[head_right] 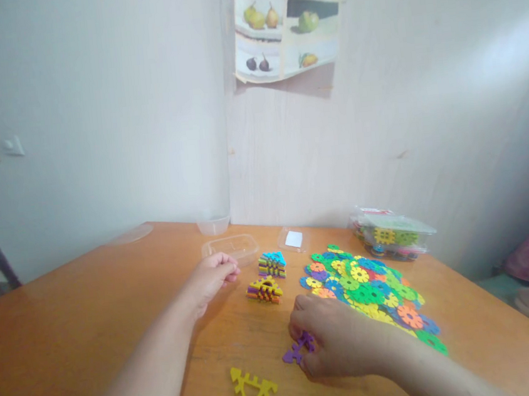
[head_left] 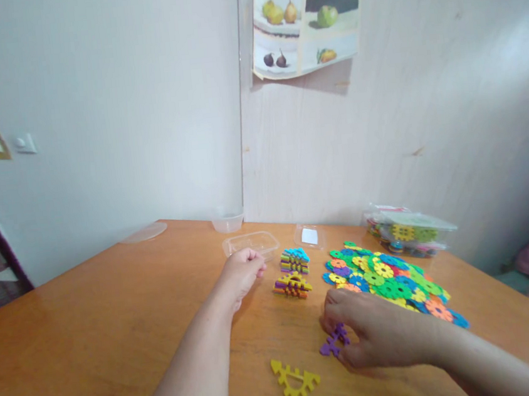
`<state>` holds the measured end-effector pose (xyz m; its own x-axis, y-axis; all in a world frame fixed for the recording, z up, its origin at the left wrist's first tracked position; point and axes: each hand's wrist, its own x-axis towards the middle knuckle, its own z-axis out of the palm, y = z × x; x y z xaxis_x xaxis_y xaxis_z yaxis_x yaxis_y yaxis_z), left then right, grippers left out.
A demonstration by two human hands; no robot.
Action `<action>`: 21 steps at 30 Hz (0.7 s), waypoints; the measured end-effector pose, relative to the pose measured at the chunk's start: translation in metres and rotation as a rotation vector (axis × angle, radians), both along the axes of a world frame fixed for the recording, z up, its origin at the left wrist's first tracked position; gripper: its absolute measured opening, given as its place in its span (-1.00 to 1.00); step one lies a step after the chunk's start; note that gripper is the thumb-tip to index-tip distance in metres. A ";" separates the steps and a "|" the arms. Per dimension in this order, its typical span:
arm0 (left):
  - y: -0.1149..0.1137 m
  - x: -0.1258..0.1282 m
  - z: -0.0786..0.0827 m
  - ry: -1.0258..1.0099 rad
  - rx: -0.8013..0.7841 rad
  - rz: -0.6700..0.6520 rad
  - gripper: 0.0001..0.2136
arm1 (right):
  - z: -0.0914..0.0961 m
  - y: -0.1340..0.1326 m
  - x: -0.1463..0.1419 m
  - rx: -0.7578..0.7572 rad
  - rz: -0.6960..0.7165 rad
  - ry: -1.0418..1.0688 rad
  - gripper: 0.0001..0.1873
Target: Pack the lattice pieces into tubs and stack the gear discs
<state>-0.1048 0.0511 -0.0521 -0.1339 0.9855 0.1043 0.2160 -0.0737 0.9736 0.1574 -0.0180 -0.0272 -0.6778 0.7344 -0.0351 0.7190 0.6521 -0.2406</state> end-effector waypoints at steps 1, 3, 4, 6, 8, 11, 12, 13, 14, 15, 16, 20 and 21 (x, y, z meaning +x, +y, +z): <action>0.000 0.000 0.000 0.001 0.007 -0.003 -0.94 | -0.001 -0.001 -0.001 0.027 -0.015 -0.010 -0.83; -0.001 0.001 0.002 0.001 0.018 -0.008 -0.93 | -0.002 -0.001 -0.002 0.050 -0.042 -0.016 -0.85; -0.002 0.001 0.002 -0.001 0.022 -0.013 -0.92 | -0.003 -0.001 -0.002 0.044 -0.050 -0.014 -0.85; -0.002 0.001 0.003 -0.008 0.024 -0.027 -0.92 | -0.005 0.000 -0.002 0.014 -0.064 -0.001 -0.80; -0.003 0.002 0.003 -0.016 0.022 -0.041 -0.91 | -0.007 0.003 0.000 -0.026 -0.078 0.017 -0.75; -0.003 0.004 0.002 -0.031 0.025 -0.063 -0.90 | -0.009 0.008 -0.001 -0.151 -0.128 0.136 -0.84; -0.004 0.004 0.002 -0.036 0.026 -0.076 -0.90 | -0.009 0.010 -0.003 -0.224 -0.152 0.219 -0.88; -0.005 0.005 0.003 -0.040 0.028 -0.094 -0.89 | -0.009 0.012 -0.005 -0.303 -0.181 0.324 -0.90; -0.006 0.006 0.004 -0.042 0.029 -0.119 -0.89 | -0.008 0.015 -0.008 -0.378 -0.213 0.445 -0.91; -0.008 0.007 0.006 -0.042 0.032 -0.147 -0.89 | -0.006 0.017 -0.011 -0.443 -0.248 0.574 -0.89; -0.010 0.008 0.008 -0.041 0.035 -0.180 -0.89 | -0.005 0.019 -0.015 -0.496 -0.284 0.703 -0.86; -0.020 0.012 0.018 -0.070 0.046 -0.382 -0.76 | -0.001 0.027 -0.030 -0.607 -0.385 1.161 -0.74; -0.022 0.013 0.019 -0.088 0.036 -0.446 -0.72 | -0.001 0.028 -0.034 -0.640 -0.396 1.247 -0.73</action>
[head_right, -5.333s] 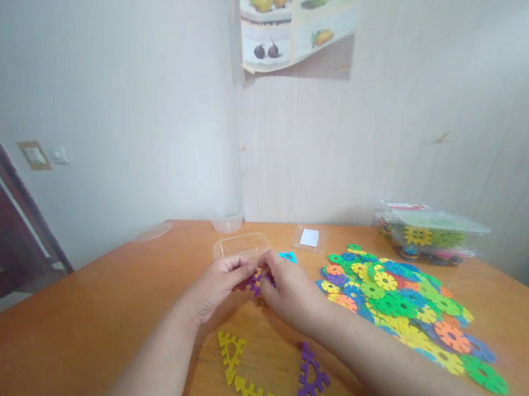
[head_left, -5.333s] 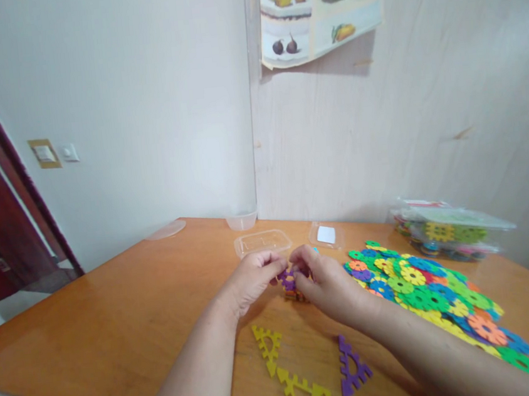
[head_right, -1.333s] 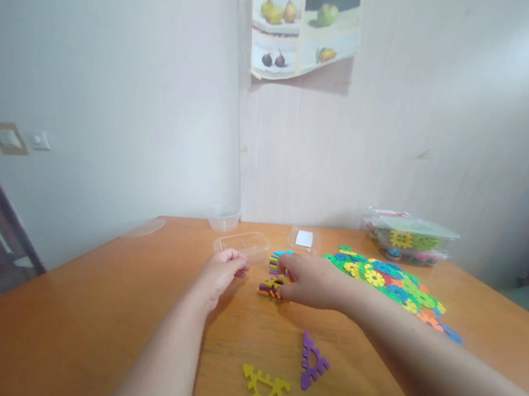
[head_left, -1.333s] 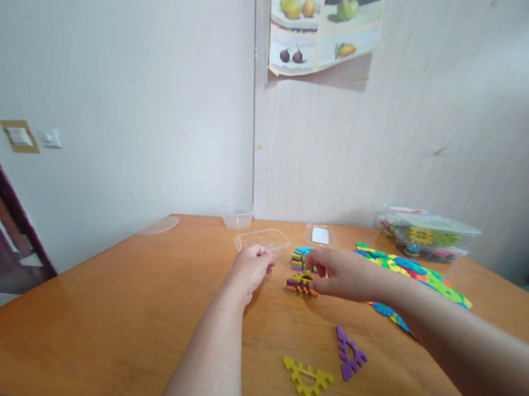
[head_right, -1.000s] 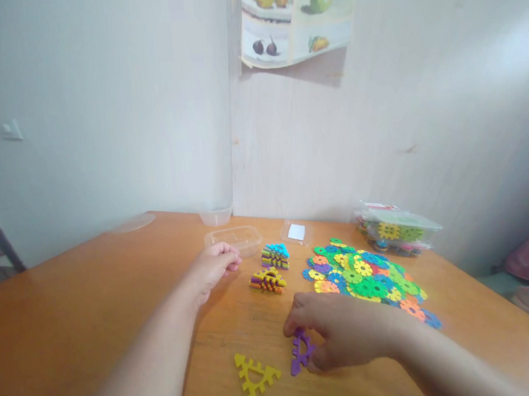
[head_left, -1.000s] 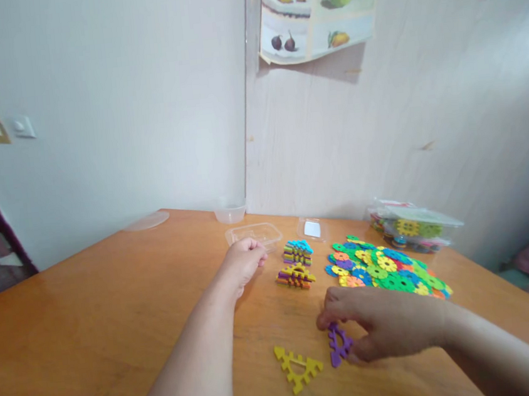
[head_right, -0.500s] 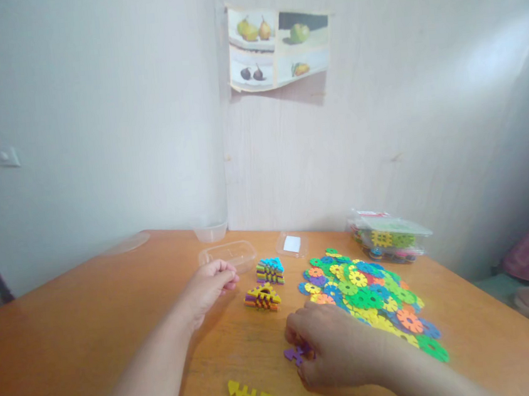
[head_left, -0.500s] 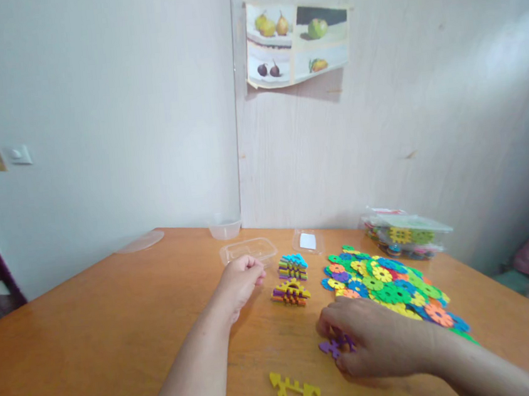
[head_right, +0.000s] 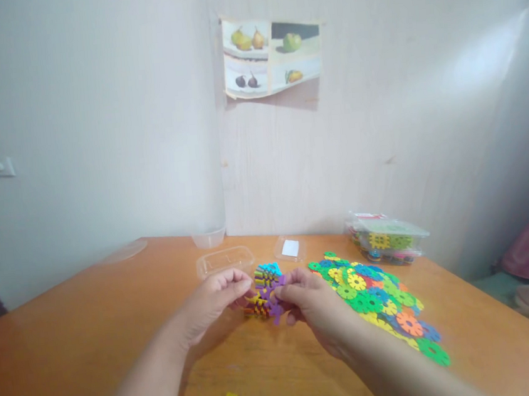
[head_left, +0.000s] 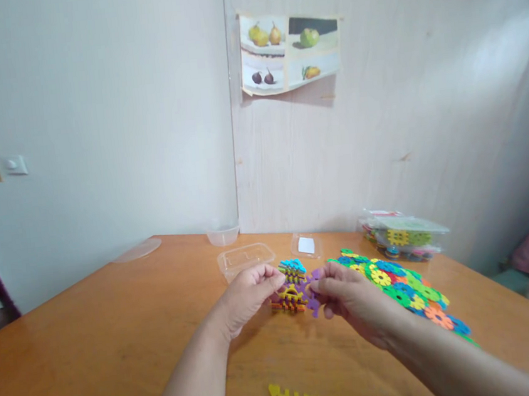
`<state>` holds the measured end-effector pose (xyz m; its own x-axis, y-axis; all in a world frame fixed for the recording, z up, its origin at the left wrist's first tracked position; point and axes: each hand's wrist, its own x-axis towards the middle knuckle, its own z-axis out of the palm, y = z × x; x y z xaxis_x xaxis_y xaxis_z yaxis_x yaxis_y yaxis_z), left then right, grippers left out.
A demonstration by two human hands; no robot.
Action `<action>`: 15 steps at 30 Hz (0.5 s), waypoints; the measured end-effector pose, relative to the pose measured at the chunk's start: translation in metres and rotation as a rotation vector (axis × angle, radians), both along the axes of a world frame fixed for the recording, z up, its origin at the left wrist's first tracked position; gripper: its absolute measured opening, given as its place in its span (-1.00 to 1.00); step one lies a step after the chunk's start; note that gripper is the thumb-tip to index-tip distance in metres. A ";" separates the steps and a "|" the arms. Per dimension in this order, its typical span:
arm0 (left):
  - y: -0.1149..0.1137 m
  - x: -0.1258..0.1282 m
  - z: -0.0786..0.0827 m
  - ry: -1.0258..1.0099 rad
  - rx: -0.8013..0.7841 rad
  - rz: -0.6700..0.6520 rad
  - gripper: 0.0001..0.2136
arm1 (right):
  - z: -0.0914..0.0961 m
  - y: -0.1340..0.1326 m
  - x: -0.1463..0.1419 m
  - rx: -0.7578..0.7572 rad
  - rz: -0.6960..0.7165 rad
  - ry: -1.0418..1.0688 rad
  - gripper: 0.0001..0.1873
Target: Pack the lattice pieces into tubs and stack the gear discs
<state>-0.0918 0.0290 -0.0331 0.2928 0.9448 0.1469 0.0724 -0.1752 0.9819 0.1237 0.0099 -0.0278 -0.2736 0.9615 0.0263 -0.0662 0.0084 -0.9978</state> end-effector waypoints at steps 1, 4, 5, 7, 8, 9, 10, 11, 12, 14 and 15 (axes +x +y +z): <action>-0.002 0.001 0.001 -0.014 -0.016 -0.064 -0.69 | 0.000 0.000 -0.004 -0.026 -0.012 0.074 -0.72; -0.006 0.005 0.001 -0.059 -0.063 -0.203 -0.64 | 0.001 -0.002 -0.018 -0.072 -0.025 0.219 -0.67; -0.007 0.006 0.001 -0.072 -0.068 -0.227 -0.64 | 0.001 -0.003 -0.023 -0.065 -0.027 0.244 -0.65; -0.007 0.007 0.000 -0.090 -0.073 -0.251 -0.65 | -0.001 -0.004 -0.029 -0.027 -0.023 0.255 -0.62; -0.007 0.007 0.000 -0.094 -0.077 -0.252 -0.65 | -0.002 -0.004 -0.031 -0.003 -0.016 0.240 -0.61; -0.006 0.007 0.000 -0.096 -0.081 -0.247 -0.66 | -0.004 -0.002 -0.031 0.024 -0.014 0.209 -0.61; -0.005 0.006 0.000 -0.098 -0.084 -0.234 -0.67 | -0.005 0.000 -0.030 0.057 -0.023 0.161 -0.61; -0.005 0.006 0.000 -0.098 -0.084 -0.214 -0.68 | -0.007 0.003 -0.028 0.107 -0.055 0.096 -0.62; -0.004 0.005 0.000 -0.091 -0.080 -0.186 -0.70 | -0.009 0.006 -0.024 0.179 -0.108 0.012 -0.63; -0.003 0.004 0.000 -0.058 -0.065 -0.119 -0.77 | -0.012 0.012 -0.016 0.381 -0.197 -0.217 -0.66; -0.002 0.003 0.001 -0.036 -0.056 -0.089 -0.81 | -0.013 0.015 -0.011 0.490 -0.208 -0.348 -0.69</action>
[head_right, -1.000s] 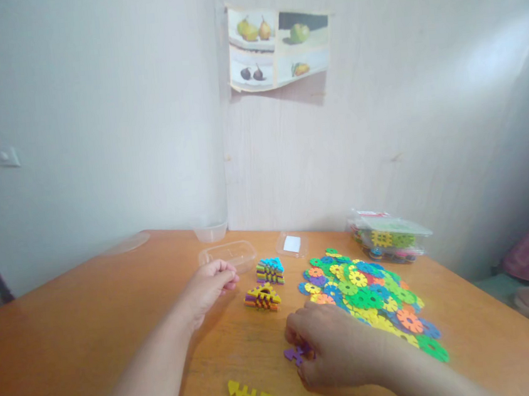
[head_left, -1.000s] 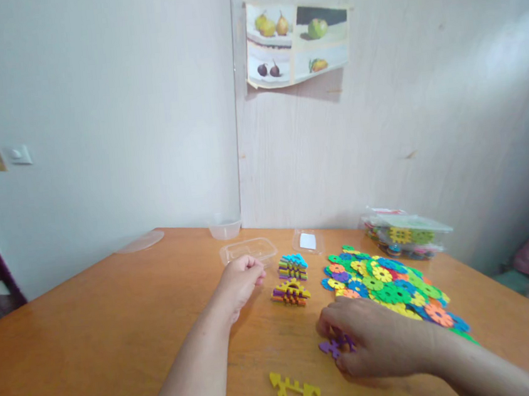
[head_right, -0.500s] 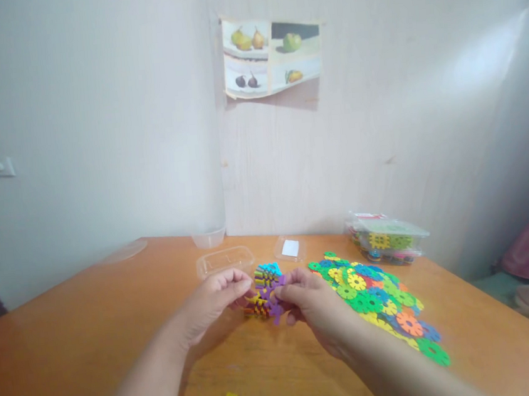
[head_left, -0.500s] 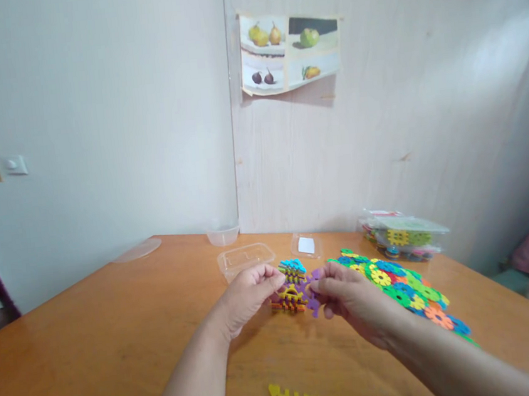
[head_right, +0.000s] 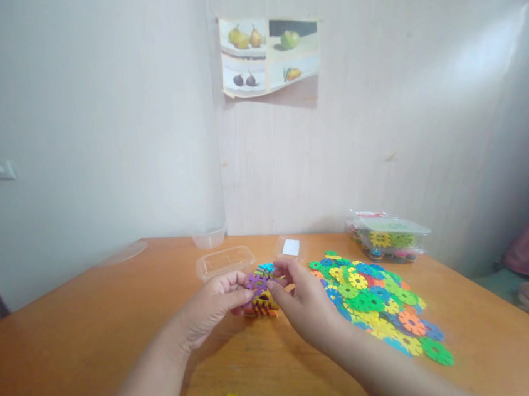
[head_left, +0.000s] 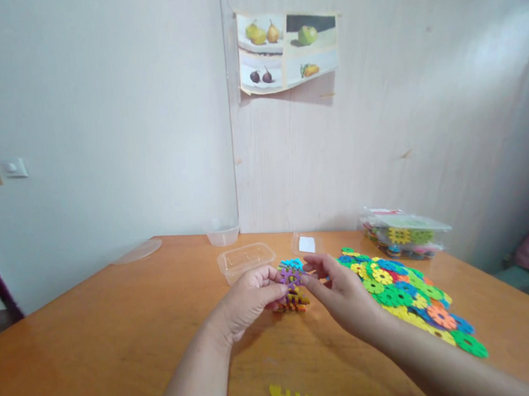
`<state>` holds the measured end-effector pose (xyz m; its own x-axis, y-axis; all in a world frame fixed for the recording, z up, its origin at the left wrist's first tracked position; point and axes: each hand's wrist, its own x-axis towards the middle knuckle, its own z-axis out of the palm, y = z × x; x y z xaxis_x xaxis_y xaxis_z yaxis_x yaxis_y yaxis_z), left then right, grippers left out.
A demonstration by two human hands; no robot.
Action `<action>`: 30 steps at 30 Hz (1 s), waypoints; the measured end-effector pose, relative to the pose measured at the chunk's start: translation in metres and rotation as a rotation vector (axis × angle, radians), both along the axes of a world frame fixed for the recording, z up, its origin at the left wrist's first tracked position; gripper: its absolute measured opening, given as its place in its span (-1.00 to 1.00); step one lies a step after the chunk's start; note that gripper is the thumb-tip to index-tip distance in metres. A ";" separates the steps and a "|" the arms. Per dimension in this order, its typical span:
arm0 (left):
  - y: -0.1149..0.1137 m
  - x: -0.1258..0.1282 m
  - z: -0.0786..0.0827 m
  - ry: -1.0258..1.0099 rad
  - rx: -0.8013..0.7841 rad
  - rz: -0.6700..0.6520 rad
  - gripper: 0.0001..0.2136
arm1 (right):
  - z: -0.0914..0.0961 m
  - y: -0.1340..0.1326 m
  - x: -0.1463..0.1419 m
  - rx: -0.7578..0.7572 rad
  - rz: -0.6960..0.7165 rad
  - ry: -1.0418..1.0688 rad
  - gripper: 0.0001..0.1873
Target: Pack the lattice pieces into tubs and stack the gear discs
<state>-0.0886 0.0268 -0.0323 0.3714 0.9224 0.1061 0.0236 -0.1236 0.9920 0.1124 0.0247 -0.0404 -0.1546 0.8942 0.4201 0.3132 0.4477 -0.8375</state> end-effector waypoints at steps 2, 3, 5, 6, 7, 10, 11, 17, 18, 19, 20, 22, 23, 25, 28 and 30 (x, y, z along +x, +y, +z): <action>0.001 -0.001 0.000 0.040 0.017 0.037 -0.85 | -0.001 0.003 0.007 0.131 0.006 -0.254 -0.78; 0.001 -0.001 0.000 0.052 0.021 0.045 -0.85 | -0.001 0.004 0.009 0.158 0.017 -0.343 -0.80; 0.002 -0.001 -0.001 0.061 0.023 0.055 -0.82 | -0.002 0.003 0.011 0.170 0.002 -0.426 -0.80; 0.004 -0.001 -0.003 0.063 0.027 0.071 -0.80 | -0.003 0.003 0.012 0.166 -0.020 -0.441 -0.80; 0.006 -0.002 -0.004 0.065 0.034 0.102 -0.78 | -0.005 0.002 0.012 0.162 -0.044 -0.456 -0.79; 0.013 -0.005 -0.012 0.115 0.067 0.261 -0.81 | -0.009 0.002 0.012 0.175 -0.119 -0.525 -0.75; 0.016 -0.006 -0.015 0.149 0.077 0.314 -0.84 | -0.010 0.002 0.012 0.185 -0.137 -0.554 -0.75; 0.025 -0.009 -0.034 0.309 0.079 0.305 -0.78 | -0.016 0.003 0.014 0.170 -0.186 -0.696 -0.76; 0.026 -0.009 -0.036 0.301 0.066 0.267 -0.75 | -0.017 0.003 0.014 0.160 -0.186 -0.711 -0.76; 0.027 -0.008 -0.039 0.291 0.058 0.235 -0.74 | -0.017 0.003 0.014 0.151 -0.180 -0.719 -0.75; 0.028 -0.008 -0.041 0.283 0.056 0.214 -0.74 | -0.017 0.003 0.014 0.143 -0.171 -0.722 -0.75; 0.031 -0.007 -0.044 0.275 0.069 0.200 -0.74 | -0.017 0.004 0.014 0.127 -0.154 -0.720 -0.73; 0.031 -0.007 -0.045 0.273 0.078 0.197 -0.74 | -0.017 0.004 0.014 0.119 -0.149 -0.719 -0.72; 0.032 -0.006 -0.047 0.270 0.088 0.181 -0.72 | -0.016 0.004 0.014 0.106 -0.148 -0.722 -0.72; 0.032 -0.005 -0.047 0.279 0.089 0.151 -0.72 | -0.017 0.005 0.014 0.098 -0.158 -0.735 -0.74; 0.032 -0.005 -0.048 0.292 0.089 0.149 -0.72 | -0.017 0.005 0.014 0.102 -0.169 -0.742 -0.76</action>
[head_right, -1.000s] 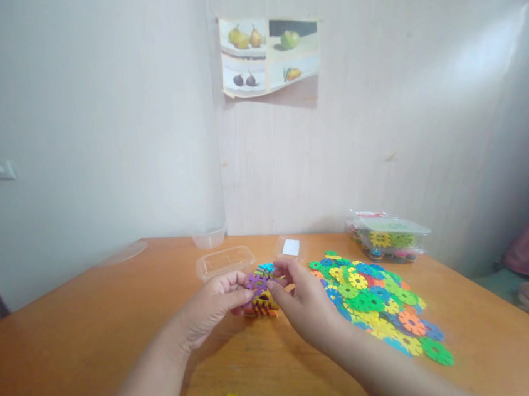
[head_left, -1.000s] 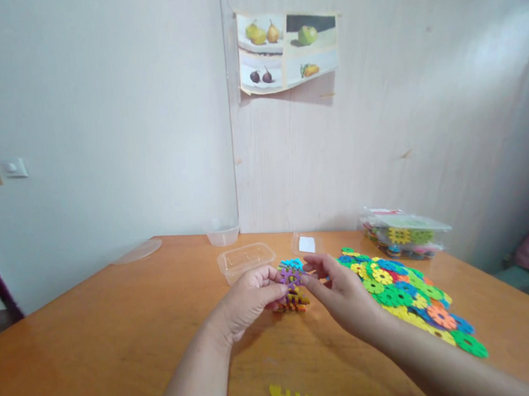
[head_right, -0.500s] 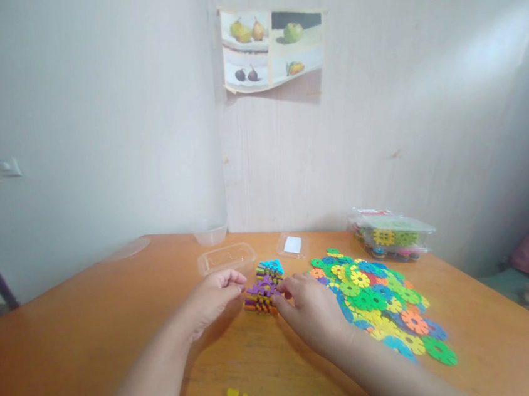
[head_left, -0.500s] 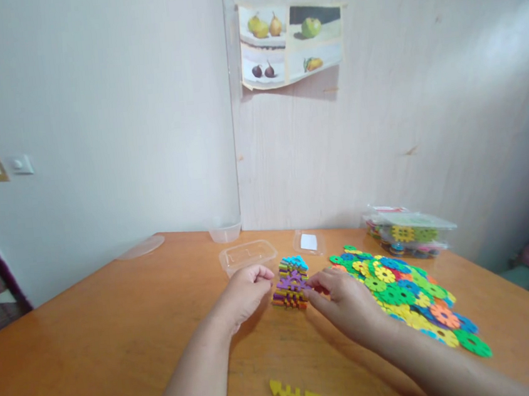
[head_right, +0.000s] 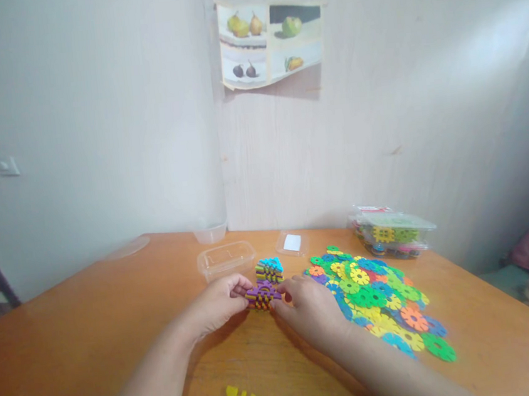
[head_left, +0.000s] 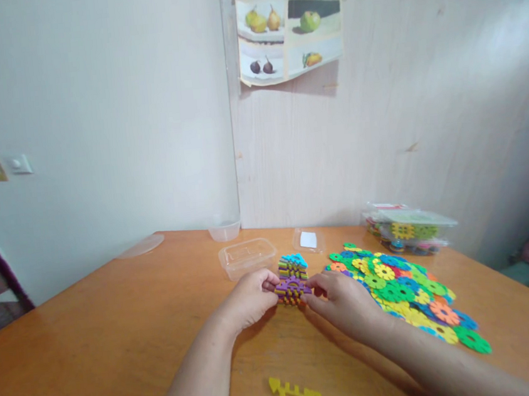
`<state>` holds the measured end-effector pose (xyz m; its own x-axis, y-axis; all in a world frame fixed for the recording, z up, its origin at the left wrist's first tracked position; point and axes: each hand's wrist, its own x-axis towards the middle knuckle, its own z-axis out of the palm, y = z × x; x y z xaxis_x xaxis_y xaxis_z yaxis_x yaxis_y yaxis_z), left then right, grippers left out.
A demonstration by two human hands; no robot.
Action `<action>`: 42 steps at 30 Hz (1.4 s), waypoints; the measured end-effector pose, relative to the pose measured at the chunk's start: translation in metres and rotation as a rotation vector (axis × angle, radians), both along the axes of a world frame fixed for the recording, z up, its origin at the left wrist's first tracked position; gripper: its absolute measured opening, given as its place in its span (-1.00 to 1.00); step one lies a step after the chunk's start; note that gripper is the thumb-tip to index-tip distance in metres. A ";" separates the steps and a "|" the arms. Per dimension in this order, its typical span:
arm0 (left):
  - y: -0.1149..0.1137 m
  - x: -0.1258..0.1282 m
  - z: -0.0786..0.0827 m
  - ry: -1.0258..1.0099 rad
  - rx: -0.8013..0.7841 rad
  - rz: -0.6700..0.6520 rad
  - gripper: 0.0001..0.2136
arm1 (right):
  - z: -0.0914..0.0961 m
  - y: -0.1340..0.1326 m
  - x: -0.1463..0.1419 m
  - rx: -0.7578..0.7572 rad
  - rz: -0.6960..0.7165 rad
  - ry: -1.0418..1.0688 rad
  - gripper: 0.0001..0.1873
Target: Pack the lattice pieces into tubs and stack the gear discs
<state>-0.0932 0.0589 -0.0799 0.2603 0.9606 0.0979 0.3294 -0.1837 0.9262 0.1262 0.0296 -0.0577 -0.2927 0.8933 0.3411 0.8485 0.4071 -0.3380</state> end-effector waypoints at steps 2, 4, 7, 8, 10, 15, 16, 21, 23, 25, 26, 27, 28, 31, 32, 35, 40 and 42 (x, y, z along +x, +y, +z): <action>0.001 0.000 -0.001 0.013 0.010 0.006 -0.73 | 0.000 0.000 -0.001 0.008 -0.002 -0.006 -0.75; 0.002 0.000 -0.003 0.024 0.027 0.008 -0.75 | 0.000 0.002 -0.002 0.010 -0.003 -0.007 -0.74; 0.003 0.000 -0.004 0.031 0.035 -0.005 -0.77 | 0.000 0.004 -0.003 0.000 0.005 0.004 -0.74; 0.003 0.000 -0.003 0.030 0.032 -0.009 -0.77 | 0.001 0.005 -0.002 0.004 0.008 0.016 -0.74; 0.001 -0.001 -0.001 0.029 0.024 -0.001 -0.75 | 0.003 0.003 -0.002 0.035 0.012 0.051 -0.75; -0.004 -0.005 0.008 0.079 0.080 0.126 -0.76 | 0.013 -0.028 -0.003 -0.010 0.206 0.124 -0.84; -0.004 -0.006 0.010 0.084 0.097 0.158 -0.77 | 0.016 -0.038 -0.005 -0.093 0.291 0.114 -0.86; -0.005 -0.009 0.015 0.107 0.147 0.236 -0.80 | 0.024 -0.074 -0.017 -0.253 0.494 -0.095 -0.57; -0.006 -0.008 0.018 0.113 0.164 0.245 -0.82 | 0.023 -0.078 -0.023 -0.264 0.484 -0.173 -0.59; -0.007 -0.008 0.020 0.106 0.177 0.257 -0.84 | 0.019 -0.078 -0.028 -0.276 0.457 -0.197 -0.66; -0.007 -0.008 0.020 0.099 0.181 0.264 -0.85 | 0.016 -0.077 -0.029 -0.276 0.442 -0.181 -0.69; -0.008 -0.008 0.021 0.091 0.181 0.272 -0.86 | 0.013 -0.075 -0.030 -0.271 0.423 -0.148 -0.71; -0.008 -0.008 0.022 0.081 0.180 0.279 -0.88 | 0.009 -0.073 -0.029 -0.262 0.392 -0.101 -0.73; -0.010 -0.007 0.027 0.016 0.167 0.276 -0.92 | -0.001 -0.063 -0.027 -0.217 0.251 0.082 -0.82; -0.013 -0.006 0.030 -0.023 0.154 0.258 -0.89 | -0.003 -0.058 -0.026 -0.192 0.205 0.144 -0.83; -0.024 -0.001 0.042 -0.152 0.077 0.145 -0.71 | -0.005 -0.042 -0.023 -0.089 0.116 0.297 -0.79; -0.040 0.012 0.050 -0.246 -0.100 -0.191 -0.64 | -0.010 -0.025 -0.021 0.031 0.048 0.422 -0.67; -0.040 0.015 0.047 -0.235 -0.108 -0.214 -0.69 | -0.014 -0.023 -0.021 0.038 0.055 0.421 -0.66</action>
